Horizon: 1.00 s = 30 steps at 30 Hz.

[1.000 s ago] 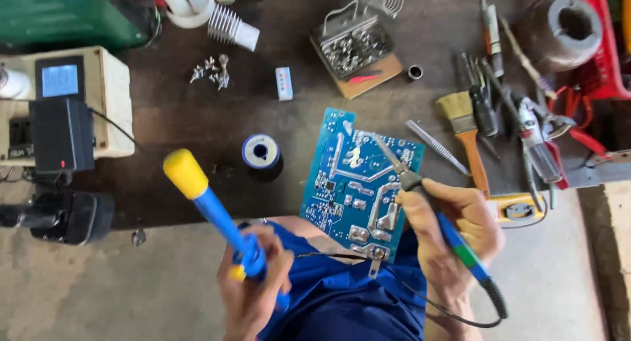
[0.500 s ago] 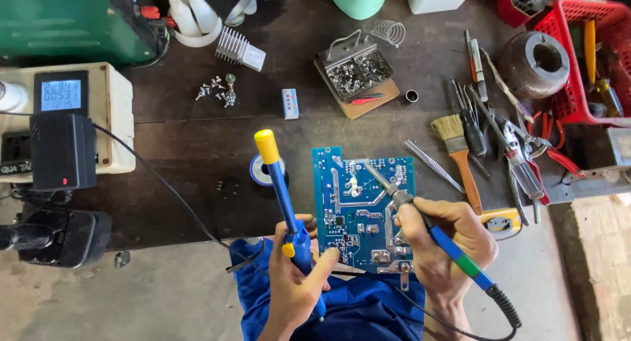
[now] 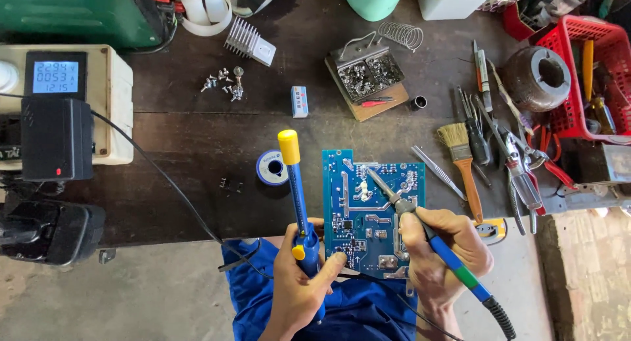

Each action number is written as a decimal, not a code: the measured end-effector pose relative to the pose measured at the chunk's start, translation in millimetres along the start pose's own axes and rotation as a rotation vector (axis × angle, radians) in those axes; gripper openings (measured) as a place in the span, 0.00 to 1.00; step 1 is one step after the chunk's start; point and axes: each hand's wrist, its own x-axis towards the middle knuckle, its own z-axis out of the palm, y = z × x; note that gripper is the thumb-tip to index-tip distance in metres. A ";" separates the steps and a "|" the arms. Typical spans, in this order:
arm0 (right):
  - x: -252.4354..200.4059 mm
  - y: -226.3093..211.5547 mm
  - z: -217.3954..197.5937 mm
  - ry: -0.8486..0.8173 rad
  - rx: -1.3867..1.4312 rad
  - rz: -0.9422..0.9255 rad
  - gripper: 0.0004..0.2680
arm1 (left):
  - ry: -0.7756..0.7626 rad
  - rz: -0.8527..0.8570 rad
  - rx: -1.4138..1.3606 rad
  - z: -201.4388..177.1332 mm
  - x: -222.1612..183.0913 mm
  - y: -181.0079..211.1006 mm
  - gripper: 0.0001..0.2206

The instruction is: Desoldering electronic components from a circuit board using a soldering iron and a manual desoldering pump.

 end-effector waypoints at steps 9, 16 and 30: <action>-0.6 -4.2 0.2 -0.048 0.014 0.027 0.06 | -0.033 0.080 -0.033 -2.9 1.8 -4.0 0.20; 4.0 -9.7 1.8 -0.087 0.018 0.000 0.05 | -0.067 0.171 -0.074 -1.6 2.4 4.2 0.19; 1.6 -3.2 1.9 -0.048 0.083 0.052 0.05 | -0.026 0.152 -0.163 2.6 2.5 -0.6 0.19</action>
